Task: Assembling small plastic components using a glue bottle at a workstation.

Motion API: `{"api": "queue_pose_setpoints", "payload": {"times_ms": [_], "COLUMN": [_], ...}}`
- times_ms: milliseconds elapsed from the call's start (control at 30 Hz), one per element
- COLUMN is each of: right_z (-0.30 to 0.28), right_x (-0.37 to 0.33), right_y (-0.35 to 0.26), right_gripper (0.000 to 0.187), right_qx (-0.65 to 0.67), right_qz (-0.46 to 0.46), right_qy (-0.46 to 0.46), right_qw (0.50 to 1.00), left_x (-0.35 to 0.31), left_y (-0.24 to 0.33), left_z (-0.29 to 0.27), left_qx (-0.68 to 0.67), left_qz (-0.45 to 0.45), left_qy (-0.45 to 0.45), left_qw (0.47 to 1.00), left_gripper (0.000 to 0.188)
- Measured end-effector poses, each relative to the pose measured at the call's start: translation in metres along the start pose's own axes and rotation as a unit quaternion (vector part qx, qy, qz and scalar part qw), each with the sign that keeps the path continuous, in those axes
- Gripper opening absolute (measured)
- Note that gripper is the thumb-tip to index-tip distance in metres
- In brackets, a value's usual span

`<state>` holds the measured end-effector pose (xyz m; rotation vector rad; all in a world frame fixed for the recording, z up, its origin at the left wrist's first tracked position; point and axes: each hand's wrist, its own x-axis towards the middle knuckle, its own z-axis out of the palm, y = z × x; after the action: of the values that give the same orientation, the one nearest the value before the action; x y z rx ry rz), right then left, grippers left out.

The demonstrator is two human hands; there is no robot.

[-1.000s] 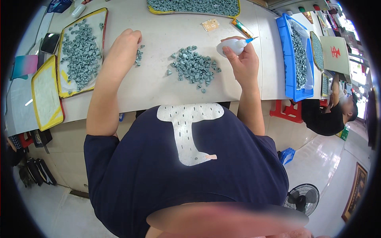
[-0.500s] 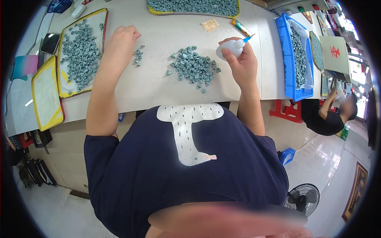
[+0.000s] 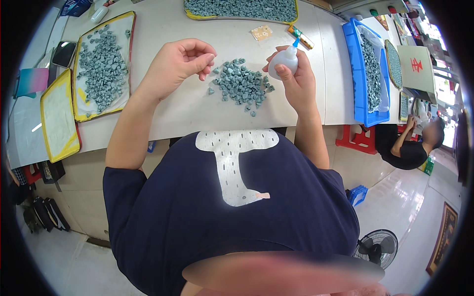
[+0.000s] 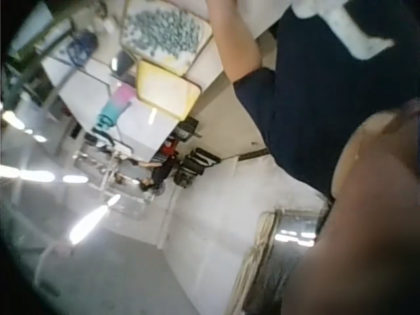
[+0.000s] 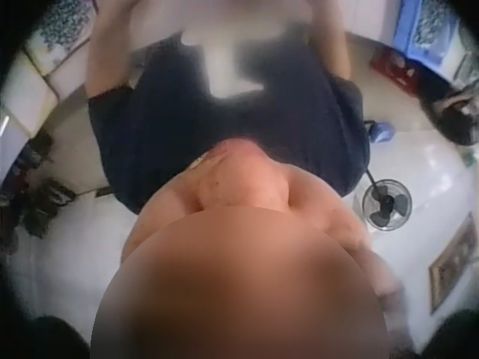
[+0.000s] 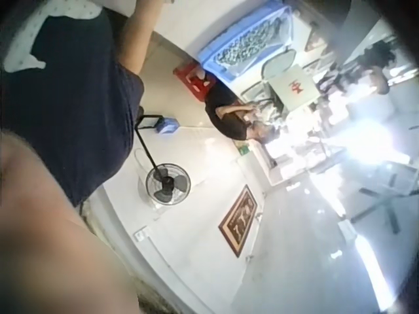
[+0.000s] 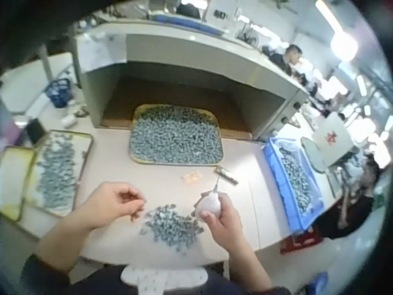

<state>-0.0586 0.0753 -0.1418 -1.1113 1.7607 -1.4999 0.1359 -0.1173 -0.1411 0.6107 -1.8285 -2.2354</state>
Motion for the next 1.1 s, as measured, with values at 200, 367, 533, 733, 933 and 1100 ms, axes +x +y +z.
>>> {"api": "queue_pose_setpoints", "payload": {"times_ms": [200, 367, 533, 733, 933, 1100], "right_z": [-0.003, 0.003, 0.008, 0.017, 0.015, 0.020], "right_x": [-0.001, -0.001, 0.000, -0.002, 0.000, 0.004], "right_y": [0.001, -0.012, -0.022, -0.028, -0.033, -0.046], "right_gripper": [0.046, 0.049, 0.049, 0.048, 0.044, 0.040], "right_qx": [-0.091, -0.168, -0.208, -0.248, -0.371, -0.431], "right_qz": [-0.007, -0.035, -0.068, -0.082, -0.201, -0.286], "right_qy": [-0.012, -0.005, 0.019, 0.054, 0.044, 0.065], "right_qw": [0.996, 0.985, 0.976, 0.964, 0.906, 0.853], "left_x": [-0.001, 0.001, 0.005, 0.001, 0.001, -0.003], "left_y": [0.006, -0.005, -0.018, -0.011, -0.025, -0.028], "left_z": [0.007, 0.009, 0.006, 0.018, 0.012, 0.010], "left_qx": [-0.139, -0.272, -0.348, -0.325, -0.405, -0.426], "left_qz": [-0.047, -0.066, -0.075, -0.121, -0.092, -0.080], "left_qy": [0.013, 0.021, -0.044, 0.009, -0.082, -0.134], "left_qw": [0.989, 0.960, 0.934, 0.938, 0.906, 0.891], "left_gripper": [0.018, 0.023, 0.024, 0.021, 0.014, 0.011]}}
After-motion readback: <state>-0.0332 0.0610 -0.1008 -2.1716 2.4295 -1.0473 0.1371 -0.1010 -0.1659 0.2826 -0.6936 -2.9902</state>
